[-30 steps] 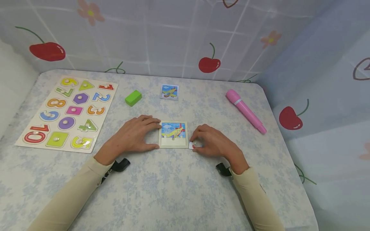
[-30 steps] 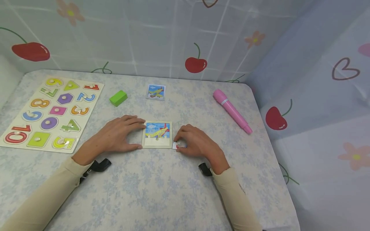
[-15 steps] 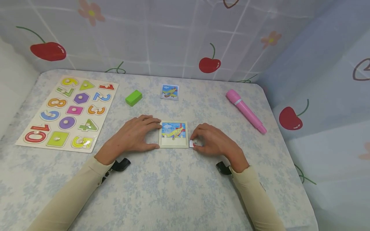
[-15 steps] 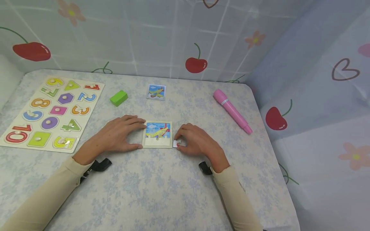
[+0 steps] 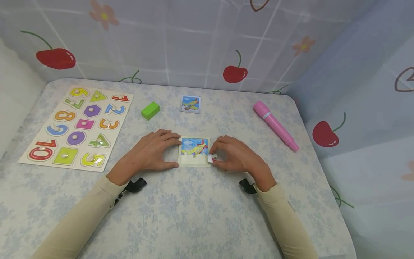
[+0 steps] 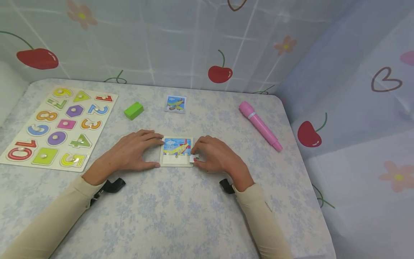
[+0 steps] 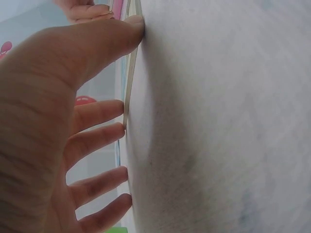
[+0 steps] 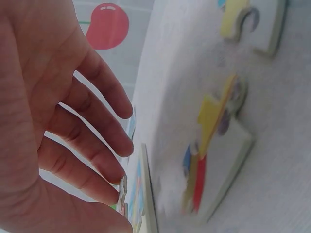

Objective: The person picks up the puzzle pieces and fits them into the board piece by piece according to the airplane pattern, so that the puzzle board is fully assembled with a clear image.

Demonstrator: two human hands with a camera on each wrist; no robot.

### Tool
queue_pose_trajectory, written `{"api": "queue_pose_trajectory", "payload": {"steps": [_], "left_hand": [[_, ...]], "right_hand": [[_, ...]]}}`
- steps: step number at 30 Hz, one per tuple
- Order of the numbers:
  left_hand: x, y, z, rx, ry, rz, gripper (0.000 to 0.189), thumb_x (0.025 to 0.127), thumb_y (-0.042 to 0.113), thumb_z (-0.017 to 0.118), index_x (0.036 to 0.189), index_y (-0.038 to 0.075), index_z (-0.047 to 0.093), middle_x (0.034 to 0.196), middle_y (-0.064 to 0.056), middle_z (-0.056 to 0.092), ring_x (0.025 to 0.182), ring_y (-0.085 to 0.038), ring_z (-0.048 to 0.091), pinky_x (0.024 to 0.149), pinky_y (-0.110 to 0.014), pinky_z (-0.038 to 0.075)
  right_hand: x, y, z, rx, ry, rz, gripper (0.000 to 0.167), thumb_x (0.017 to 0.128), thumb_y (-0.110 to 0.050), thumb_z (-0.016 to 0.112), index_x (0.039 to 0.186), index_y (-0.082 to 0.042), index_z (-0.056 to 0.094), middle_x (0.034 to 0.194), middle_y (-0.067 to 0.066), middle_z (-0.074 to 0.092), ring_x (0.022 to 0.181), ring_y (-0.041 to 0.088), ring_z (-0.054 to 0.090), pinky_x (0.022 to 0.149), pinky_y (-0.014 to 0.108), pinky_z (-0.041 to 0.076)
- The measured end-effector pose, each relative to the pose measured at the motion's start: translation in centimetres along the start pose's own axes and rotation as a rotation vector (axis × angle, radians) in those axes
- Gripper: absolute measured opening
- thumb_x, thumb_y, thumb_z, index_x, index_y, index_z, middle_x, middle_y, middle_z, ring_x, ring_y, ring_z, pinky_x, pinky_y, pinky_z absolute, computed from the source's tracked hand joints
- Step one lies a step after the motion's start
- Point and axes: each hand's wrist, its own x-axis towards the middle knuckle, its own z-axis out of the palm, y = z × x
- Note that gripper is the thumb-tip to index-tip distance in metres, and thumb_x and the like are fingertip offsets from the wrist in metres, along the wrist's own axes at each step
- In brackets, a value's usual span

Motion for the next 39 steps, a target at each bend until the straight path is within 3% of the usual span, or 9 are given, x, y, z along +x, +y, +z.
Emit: {"api": "queue_pose_trajectory", "payload": {"steps": [39], "left_hand": [[0.0,-0.1,0.0,-0.015,-0.006,-0.004,0.075,0.085,0.061,0.086,0.143,0.018,0.069,0.157,-0.001,0.058,0.147,-0.031,0.048,0.106,-0.059,0.051]], "right_hand": [[4.7,-2.9,1.5,-0.069,-0.038,-0.178,0.023,0.094,-0.027,0.086,0.114,-0.018,0.079,0.117,-0.004,0.069,0.106,0.014,0.064,0.095,0.035,0.054]]}}
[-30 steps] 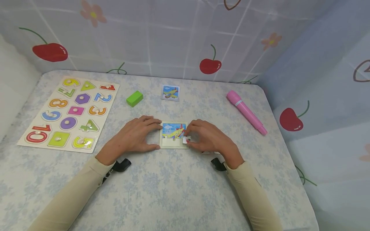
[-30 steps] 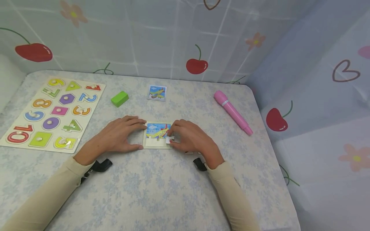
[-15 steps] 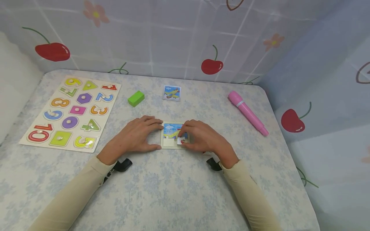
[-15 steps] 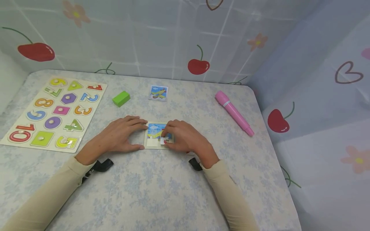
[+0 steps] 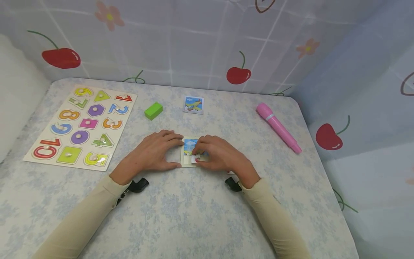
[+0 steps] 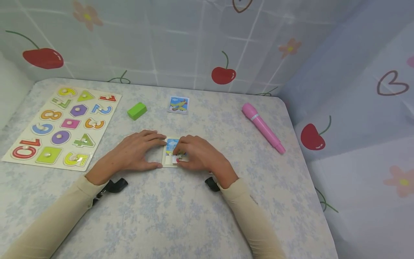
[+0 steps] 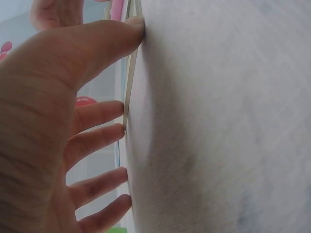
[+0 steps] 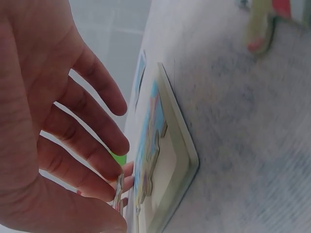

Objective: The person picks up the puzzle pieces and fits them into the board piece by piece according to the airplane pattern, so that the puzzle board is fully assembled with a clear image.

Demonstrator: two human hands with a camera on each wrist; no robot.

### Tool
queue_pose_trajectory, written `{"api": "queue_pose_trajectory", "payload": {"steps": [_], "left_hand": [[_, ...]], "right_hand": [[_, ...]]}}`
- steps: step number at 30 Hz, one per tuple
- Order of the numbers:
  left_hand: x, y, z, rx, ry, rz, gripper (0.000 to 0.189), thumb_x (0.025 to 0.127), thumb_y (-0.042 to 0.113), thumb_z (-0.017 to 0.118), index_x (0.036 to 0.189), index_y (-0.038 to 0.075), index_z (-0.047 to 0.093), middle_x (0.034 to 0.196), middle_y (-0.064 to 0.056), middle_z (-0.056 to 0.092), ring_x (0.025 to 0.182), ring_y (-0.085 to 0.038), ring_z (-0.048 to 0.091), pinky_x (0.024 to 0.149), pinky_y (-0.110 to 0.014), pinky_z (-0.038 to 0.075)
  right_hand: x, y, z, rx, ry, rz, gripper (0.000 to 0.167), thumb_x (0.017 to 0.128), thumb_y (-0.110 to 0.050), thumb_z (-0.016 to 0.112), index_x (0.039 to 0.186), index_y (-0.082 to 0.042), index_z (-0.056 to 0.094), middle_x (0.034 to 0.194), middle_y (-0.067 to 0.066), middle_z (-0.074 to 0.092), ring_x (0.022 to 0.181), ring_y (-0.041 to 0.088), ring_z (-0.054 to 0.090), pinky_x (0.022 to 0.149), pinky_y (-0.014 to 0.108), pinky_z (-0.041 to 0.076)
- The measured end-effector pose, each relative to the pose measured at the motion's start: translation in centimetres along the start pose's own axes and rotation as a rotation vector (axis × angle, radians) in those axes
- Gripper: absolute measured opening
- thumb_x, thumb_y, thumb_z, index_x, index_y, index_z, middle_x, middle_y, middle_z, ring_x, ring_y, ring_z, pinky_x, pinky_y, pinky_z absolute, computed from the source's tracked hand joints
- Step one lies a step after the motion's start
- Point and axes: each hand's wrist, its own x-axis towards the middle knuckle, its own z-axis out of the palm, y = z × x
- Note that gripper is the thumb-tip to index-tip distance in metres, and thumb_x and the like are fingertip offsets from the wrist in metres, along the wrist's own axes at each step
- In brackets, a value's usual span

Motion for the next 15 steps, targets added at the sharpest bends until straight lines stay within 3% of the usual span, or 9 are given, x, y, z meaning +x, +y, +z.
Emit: {"api": "queue_pose_trajectory", "payload": {"steps": [15], "left_hand": [[0.0,-0.1,0.1,0.006,0.005,0.010,0.074,0.086,0.061,0.085,0.144,0.018,0.069,0.157,0.000,0.057,0.146,-0.030,0.049,0.104,-0.057,0.052]], "right_hand": [[1.3,-0.4,1.1,-0.017,0.003,-0.036,0.023,0.093,-0.028,0.086,0.113,-0.019,0.079,0.118,-0.005,0.070,0.111,0.015,0.065,0.098,0.035,0.054]]}}
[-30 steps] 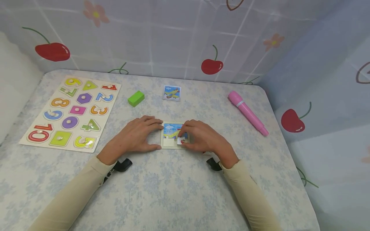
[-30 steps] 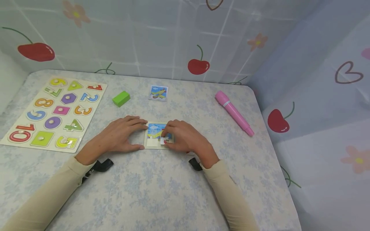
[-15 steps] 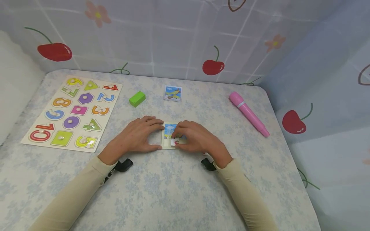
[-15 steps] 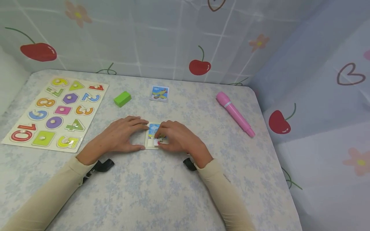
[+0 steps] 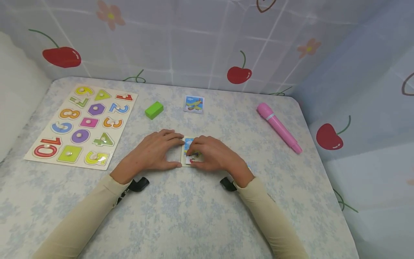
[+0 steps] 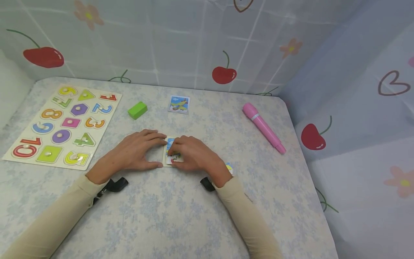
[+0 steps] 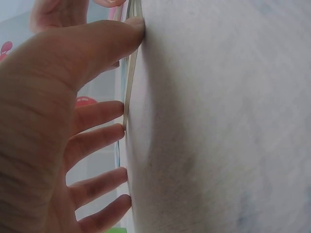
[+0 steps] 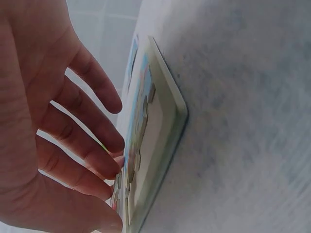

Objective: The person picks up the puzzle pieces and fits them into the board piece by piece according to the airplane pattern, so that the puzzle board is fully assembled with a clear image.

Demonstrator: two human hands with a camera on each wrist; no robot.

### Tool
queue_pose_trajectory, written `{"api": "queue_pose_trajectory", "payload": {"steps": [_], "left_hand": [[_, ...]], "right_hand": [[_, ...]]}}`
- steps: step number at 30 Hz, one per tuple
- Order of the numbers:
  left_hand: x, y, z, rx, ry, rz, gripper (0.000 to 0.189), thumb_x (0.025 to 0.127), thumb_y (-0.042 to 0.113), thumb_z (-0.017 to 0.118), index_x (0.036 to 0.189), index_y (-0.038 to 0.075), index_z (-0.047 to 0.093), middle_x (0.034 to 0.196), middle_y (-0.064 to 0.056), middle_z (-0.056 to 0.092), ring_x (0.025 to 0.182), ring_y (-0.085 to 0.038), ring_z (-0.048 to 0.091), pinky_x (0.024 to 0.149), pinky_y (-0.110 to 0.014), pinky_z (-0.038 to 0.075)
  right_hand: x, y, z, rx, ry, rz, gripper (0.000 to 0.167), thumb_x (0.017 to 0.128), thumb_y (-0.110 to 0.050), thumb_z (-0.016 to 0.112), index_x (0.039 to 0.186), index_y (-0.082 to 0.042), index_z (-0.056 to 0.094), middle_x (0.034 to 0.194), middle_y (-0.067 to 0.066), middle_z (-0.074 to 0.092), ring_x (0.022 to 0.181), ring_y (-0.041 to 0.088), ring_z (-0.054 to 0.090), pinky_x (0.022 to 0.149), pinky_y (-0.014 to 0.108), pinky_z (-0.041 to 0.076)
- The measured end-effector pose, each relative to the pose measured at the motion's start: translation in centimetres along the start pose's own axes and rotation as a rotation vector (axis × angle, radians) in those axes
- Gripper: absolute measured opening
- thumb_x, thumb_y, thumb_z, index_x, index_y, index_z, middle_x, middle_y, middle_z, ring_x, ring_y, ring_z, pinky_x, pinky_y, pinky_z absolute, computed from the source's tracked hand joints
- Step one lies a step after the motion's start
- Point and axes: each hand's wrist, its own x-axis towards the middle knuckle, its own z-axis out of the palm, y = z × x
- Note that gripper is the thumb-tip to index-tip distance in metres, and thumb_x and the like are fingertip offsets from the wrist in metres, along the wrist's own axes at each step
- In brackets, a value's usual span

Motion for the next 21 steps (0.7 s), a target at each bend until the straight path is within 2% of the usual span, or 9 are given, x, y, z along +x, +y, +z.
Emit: {"api": "queue_pose_trajectory", "payload": {"steps": [21], "left_hand": [[-0.04,-0.10,0.06,0.000,0.012,0.012,0.073,0.086,0.061,0.085,0.143,0.018,0.070,0.157,-0.001,0.058,0.146,-0.031,0.049,0.104,-0.057,0.052]], "right_hand": [[0.51,-0.05,0.45,-0.021,0.014,-0.028,0.016,0.094,-0.027,0.087,0.107,-0.019,0.081,0.114,-0.005,0.070,0.107,0.016,0.064,0.091,0.034,0.054]]}}
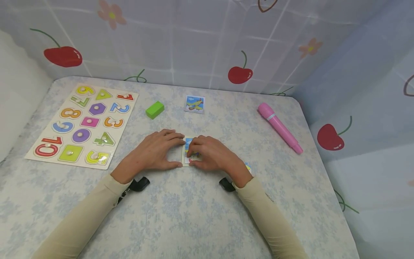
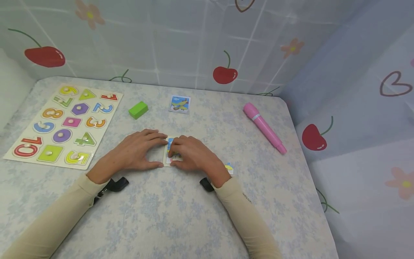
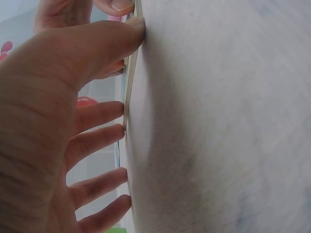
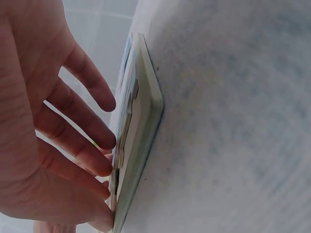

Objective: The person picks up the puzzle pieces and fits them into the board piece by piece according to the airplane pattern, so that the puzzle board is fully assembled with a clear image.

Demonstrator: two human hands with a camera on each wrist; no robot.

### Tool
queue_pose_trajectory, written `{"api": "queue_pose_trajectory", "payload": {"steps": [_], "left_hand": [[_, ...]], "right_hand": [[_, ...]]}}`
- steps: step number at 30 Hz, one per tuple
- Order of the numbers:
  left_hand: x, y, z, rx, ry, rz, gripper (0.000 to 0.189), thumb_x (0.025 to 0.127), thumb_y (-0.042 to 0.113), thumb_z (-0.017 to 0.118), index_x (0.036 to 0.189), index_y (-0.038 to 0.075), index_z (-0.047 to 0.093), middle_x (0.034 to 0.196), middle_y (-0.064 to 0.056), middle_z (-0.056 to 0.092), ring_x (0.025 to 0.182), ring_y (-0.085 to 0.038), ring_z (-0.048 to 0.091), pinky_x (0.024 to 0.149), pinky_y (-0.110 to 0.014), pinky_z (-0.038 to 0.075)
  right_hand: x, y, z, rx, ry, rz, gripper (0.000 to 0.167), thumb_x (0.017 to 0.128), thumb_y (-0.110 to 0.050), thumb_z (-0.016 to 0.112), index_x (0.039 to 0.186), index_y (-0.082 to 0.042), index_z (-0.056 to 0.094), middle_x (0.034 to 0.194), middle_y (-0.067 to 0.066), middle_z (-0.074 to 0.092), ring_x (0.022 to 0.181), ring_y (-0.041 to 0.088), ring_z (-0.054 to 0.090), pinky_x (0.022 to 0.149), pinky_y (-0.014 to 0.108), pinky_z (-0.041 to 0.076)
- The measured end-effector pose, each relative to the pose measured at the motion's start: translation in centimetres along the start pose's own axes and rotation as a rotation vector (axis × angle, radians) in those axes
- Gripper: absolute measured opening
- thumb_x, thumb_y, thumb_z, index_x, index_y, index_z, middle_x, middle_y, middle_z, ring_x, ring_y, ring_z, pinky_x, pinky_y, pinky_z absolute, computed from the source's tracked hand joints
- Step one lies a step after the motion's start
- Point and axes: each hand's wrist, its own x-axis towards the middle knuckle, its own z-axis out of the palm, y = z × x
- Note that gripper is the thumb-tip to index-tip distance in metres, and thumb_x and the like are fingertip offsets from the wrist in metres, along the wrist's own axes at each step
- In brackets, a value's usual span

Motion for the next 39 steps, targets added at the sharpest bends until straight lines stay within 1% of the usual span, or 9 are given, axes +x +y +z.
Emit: {"api": "queue_pose_trajectory", "payload": {"steps": [4,9,14,17,21,26,31,39], "left_hand": [[0.0,0.0,0.0,0.006,-0.001,0.001,0.074,0.086,0.061,0.084,0.144,0.018,0.069,0.157,-0.001,0.058,0.147,-0.032,0.049,0.106,-0.058,0.051],[0.0,0.1,0.0,0.014,-0.004,0.000,0.075,0.086,0.062,0.084,0.144,0.017,0.069,0.157,-0.002,0.058,0.147,-0.033,0.049,0.108,-0.059,0.050],[0.0,0.2,0.0,0.013,-0.010,-0.004,0.075,0.086,0.062,0.085,0.144,0.017,0.069,0.156,-0.002,0.058,0.147,-0.033,0.049,0.108,-0.059,0.050],[0.0,0.2,0.0,0.010,-0.011,-0.010,0.075,0.085,0.062,0.085,0.144,0.018,0.069,0.156,-0.002,0.058,0.147,-0.033,0.049,0.108,-0.059,0.050],[0.0,0.2,0.0,0.015,-0.010,-0.015,0.075,0.084,0.061,0.086,0.143,0.017,0.070,0.156,-0.002,0.058,0.146,-0.033,0.049,0.108,-0.059,0.050],[0.0,0.2,0.0,0.013,-0.015,-0.016,0.076,0.085,0.061,0.086,0.144,0.017,0.069,0.157,-0.003,0.058,0.147,-0.034,0.049,0.109,-0.060,0.049],[0.0,0.2,0.0,0.013,-0.018,-0.015,0.076,0.085,0.060,0.086,0.144,0.016,0.069,0.156,-0.003,0.058,0.147,-0.034,0.048,0.108,-0.060,0.050],[0.0,0.3,0.0,0.008,-0.016,-0.015,0.076,0.085,0.060,0.086,0.144,0.017,0.069,0.157,-0.003,0.058,0.147,-0.033,0.048,0.108,-0.060,0.050]], "right_hand": [[-0.1,0.1,0.1,-0.004,0.004,0.002,0.016,0.095,-0.028,0.086,0.107,-0.019,0.081,0.114,-0.005,0.070,0.107,0.016,0.065,0.092,0.033,0.054],[-0.7,0.3,-0.1,-0.003,0.022,0.022,0.020,0.095,-0.030,0.086,0.110,-0.018,0.081,0.115,-0.004,0.071,0.111,0.017,0.065,0.097,0.034,0.054],[-2.1,0.7,-0.8,0.006,0.030,0.083,0.028,0.093,-0.031,0.087,0.117,-0.018,0.081,0.118,-0.003,0.070,0.112,0.017,0.065,0.099,0.036,0.054],[-2.9,1.0,-1.2,0.011,0.033,0.116,0.027,0.093,-0.030,0.087,0.117,-0.019,0.081,0.119,-0.003,0.070,0.113,0.017,0.065,0.098,0.038,0.055],[-4.0,1.5,-1.6,0.017,0.055,0.135,0.025,0.093,-0.029,0.087,0.115,-0.018,0.081,0.118,-0.002,0.071,0.110,0.018,0.066,0.095,0.039,0.056],[-5.3,1.9,-1.7,0.034,0.070,0.161,0.030,0.093,-0.029,0.087,0.119,-0.016,0.080,0.119,0.000,0.071,0.110,0.018,0.066,0.095,0.040,0.056],[-6.4,2.2,-1.8,0.040,0.071,0.186,0.033,0.093,-0.029,0.087,0.122,-0.015,0.080,0.119,0.001,0.072,0.110,0.020,0.066,0.095,0.041,0.056],[-8.1,2.4,-2.0,0.036,0.057,0.233,0.033,0.093,-0.027,0.087,0.123,-0.015,0.079,0.119,-0.001,0.072,0.112,0.021,0.066,0.098,0.043,0.056]]}}
